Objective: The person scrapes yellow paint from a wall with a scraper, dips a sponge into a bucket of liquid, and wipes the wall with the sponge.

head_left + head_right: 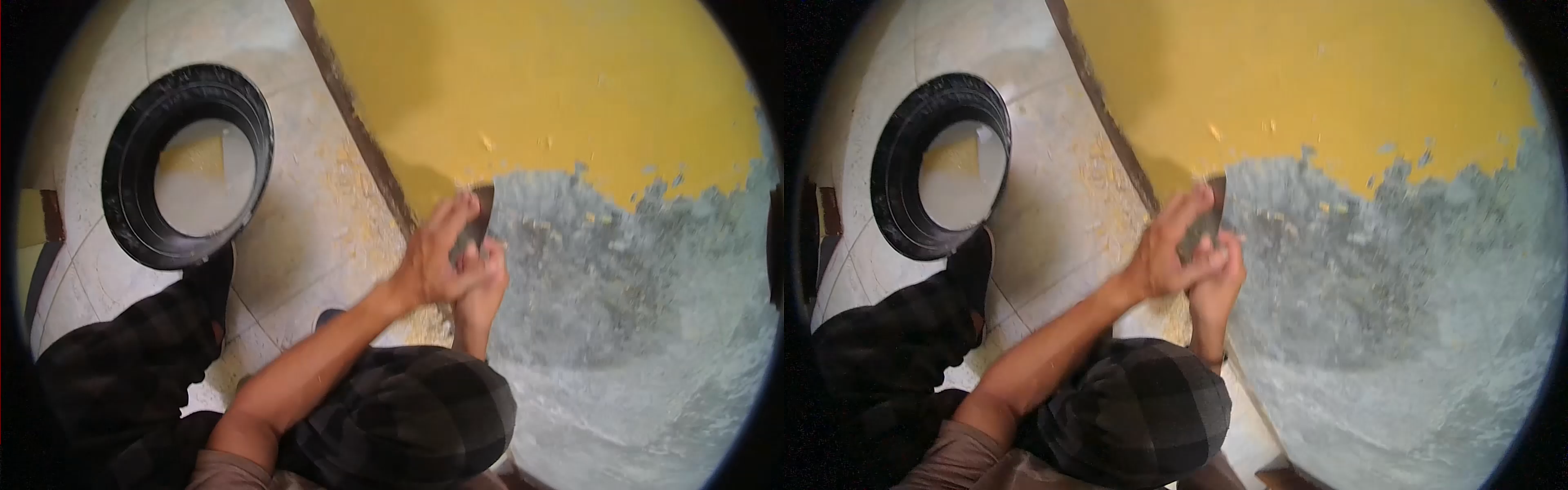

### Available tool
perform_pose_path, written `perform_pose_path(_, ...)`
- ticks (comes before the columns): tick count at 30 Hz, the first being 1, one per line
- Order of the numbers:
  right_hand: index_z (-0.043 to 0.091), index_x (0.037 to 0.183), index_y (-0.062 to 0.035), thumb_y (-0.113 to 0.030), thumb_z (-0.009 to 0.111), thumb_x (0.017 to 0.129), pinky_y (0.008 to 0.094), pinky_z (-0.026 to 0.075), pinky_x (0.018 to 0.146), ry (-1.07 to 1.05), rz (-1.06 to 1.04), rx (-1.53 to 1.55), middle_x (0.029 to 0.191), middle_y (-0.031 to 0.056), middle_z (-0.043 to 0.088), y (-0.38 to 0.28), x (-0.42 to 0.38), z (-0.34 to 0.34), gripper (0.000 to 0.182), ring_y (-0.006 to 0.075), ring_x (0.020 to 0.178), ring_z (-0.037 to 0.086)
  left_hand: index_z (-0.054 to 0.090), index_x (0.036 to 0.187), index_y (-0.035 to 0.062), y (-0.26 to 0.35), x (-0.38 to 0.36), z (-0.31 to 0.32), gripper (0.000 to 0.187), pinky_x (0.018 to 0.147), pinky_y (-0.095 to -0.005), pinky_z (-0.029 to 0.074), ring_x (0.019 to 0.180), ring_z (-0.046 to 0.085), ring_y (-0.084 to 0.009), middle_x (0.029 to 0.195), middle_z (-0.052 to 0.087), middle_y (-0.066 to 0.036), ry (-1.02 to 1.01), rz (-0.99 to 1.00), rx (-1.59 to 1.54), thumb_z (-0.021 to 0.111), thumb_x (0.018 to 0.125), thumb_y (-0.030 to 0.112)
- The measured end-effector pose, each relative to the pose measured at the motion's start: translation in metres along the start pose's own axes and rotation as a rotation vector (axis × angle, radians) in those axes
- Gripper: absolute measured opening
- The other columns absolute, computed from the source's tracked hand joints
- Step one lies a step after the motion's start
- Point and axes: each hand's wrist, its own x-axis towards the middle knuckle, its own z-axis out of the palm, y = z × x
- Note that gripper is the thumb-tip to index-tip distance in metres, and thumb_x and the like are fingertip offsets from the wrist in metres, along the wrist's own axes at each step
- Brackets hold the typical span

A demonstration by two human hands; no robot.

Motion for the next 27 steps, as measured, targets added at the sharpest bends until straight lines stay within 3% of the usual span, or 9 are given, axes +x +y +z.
perform_pose_path(3,0.052,0.102,-0.0048,-0.014,0.06,0.093,0.0225,0.041,0.054,-0.076,0.05,-0.097,0.075,0.0002,0.056,0.006,-0.005,-0.007,0.015,0.0063,0.065,0.05,0.043,0.128,-0.01,0.004,-0.003,-0.002,0.073,0.103,-0.0417,0.037,0.122,0.046,-0.041,0.128,0.048,-0.028,0.007,-0.029,-0.037,0.069,0.079,0.037)
perform_pose_path(5,0.048,0.109,-0.001,-0.01,0.056,0.094,0.0232,0.04,0.054,-0.026,-0.138,-0.244,0.071,-0.0016,0.051,0.026,-0.016,-0.017,0.02,0.0067,0.065,0.048,0.042,0.129,-0.009,0.008,-0.02,0.006,0.073,0.103,-0.0416,0.037,0.122,0.046,-0.0412,0.128,0.048,-0.028,-0.023,-0.027,-0.073,0.069,0.078,0.037)
perform_pose_path(9,0.046,0.11,0.0003,-0.008,0.055,0.094,0.0226,0.039,0.053,-0.005,0.031,-0.048,0.07,-0.0022,0.05,0.016,-0.016,-0.006,0.02,0.0059,0.062,0.048,0.042,0.13,-0.0065,0.003,-0.017,0.013,0.073,0.1,-0.042,0.038,0.119,0.047,-0.0415,0.123,0.049,-0.027,0.057,0.014,0.003,0.07,0.077,0.035)
perform_pose_path(11,0.046,0.108,0.0004,-0.007,0.055,0.094,0.0222,0.039,0.053,-0.043,0.002,-0.122,0.069,-0.0023,0.051,0.023,-0.012,-0.003,0.018,0.0057,0.063,0.048,0.043,0.129,-0.0064,-0.005,-0.002,-0.003,0.072,0.095,-0.043,0.041,0.109,0.051,-0.0409,0.117,0.051,-0.027,0.049,-0.043,-0.045,0.071,0.076,0.033)
perform_pose_path(15,0.046,0.109,-0.0016,-0.007,0.055,0.094,0.0231,0.04,0.053,-0.059,-0.109,-0.112,0.072,0.0014,0.055,0.048,-0.017,-0.009,0.018,0.007,0.063,0.05,0.044,0.128,-0.0057,-0.001,-0.029,0.005,0.069,0.099,-0.0416,0.039,0.114,0.05,-0.0406,0.121,0.05,-0.027,0.001,-0.083,-0.033,0.07,0.078,0.033)
perform_pose_path(19,0.048,0.107,-0.0018,-0.005,0.054,0.093,0.0233,0.04,0.054,0.029,-0.03,-0.098,0.073,0.0012,0.055,0.064,-0.015,-0.025,0.015,0.0077,0.062,0.049,0.044,0.128,-0.0055,-0.003,-0.03,0.013,0.068,0.103,-0.041,0.037,0.12,0.048,-0.04,0.126,0.049,-0.026,0.006,-0.104,-0.07,0.068,0.08,0.036)
perform_pose_path(22,0.056,0.095,-0.003,-0.007,0.059,0.09,0.0257,0.042,0.064,-0.078,-0.076,-0.185,0.079,-0.0012,0.056,0.038,0.002,0.007,0.007,0.0068,0.075,0.048,0.043,0.129,-0.0054,-0.016,-0.02,0.0,0.07,0.104,-0.0417,0.035,0.121,0.046,-0.0412,0.129,0.047,-0.027,0.006,-0.15,-0.058,0.067,0.079,0.037)
perform_pose_path(25,0.051,0.106,-0.0015,-0.009,0.058,0.092,0.0253,0.045,0.061,-0.035,-0.178,-0.401,0.079,-0.0004,0.056,0.055,-0.014,-0.005,0.017,0.008,0.072,0.053,0.042,0.131,-0.0054,-0.007,-0.025,-0.002,0.072,0.106,-0.0423,0.033,0.125,0.043,-0.0421,0.132,0.045,-0.027,-0.002,-0.21,-0.126,0.067,0.079,0.038)
perform_pose_path(27,0.049,0.106,-0.0011,-0.008,0.059,0.092,0.0252,0.046,0.064,-0.033,-0.152,-0.163,0.08,0.0003,0.058,0.049,-0.025,-0.009,0.018,0.0085,0.073,0.054,0.042,0.13,-0.007,-0.004,-0.035,0.009,0.074,0.107,-0.043,0.032,0.127,0.041,-0.042,0.133,0.044,-0.028,-0.092,-0.116,-0.071,0.067,0.079,0.039)
